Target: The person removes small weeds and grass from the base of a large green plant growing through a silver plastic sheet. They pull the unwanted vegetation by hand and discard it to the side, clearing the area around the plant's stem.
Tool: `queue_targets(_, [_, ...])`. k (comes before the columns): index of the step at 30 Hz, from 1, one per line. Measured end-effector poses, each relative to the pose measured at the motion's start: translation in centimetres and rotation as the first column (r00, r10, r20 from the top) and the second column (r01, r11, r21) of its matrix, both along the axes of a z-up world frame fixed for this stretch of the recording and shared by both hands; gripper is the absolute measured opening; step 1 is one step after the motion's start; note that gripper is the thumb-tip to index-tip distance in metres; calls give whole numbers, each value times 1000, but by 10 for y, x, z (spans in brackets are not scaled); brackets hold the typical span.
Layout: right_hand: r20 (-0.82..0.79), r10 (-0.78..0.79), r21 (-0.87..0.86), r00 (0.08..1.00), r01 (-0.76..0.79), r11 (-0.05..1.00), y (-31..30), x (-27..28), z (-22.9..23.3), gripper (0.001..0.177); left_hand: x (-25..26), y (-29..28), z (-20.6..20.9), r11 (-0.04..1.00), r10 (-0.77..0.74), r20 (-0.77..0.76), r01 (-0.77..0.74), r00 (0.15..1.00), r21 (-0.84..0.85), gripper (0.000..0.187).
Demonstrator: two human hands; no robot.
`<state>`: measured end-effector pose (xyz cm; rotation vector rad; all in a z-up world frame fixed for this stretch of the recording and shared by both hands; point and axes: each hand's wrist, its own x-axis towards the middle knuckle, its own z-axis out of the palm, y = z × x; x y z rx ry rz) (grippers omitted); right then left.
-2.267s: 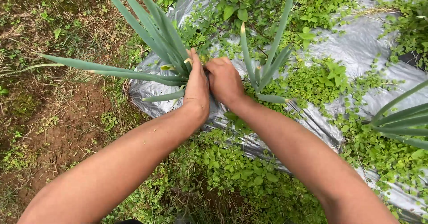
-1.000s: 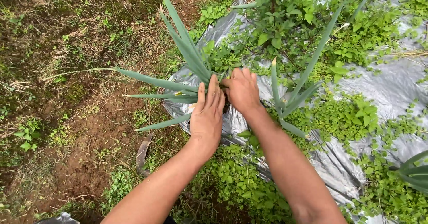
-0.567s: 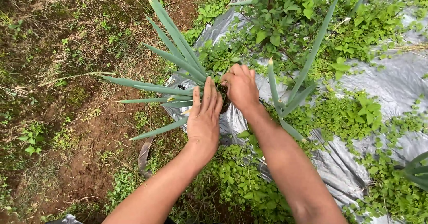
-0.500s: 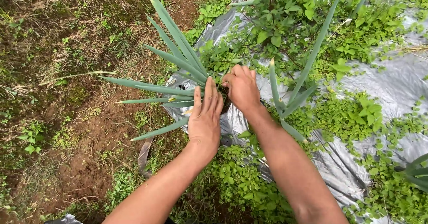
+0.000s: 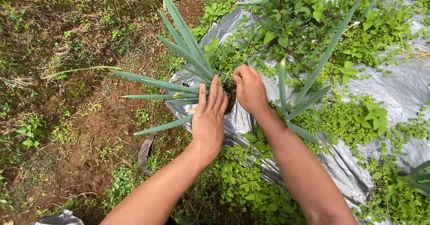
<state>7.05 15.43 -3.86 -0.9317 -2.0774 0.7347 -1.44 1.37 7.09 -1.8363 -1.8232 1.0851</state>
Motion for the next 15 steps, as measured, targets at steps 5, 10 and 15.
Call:
queue_targets(5, [173,87,77,981,-102,992,4,-5,-18,28,-1,-3,3,1000,4,24,-4,1000,5,74])
queue_targets(10, [372,67,237,926,-165,958,-5,-2,-4,35,0,-2,4,1000,1,13,-1,1000,0,75])
queue_targets(15, [337,-10,261,941,-84,962,-8,1,5,28,-1,-3,4,1000,-2,17,2,1000,8,74])
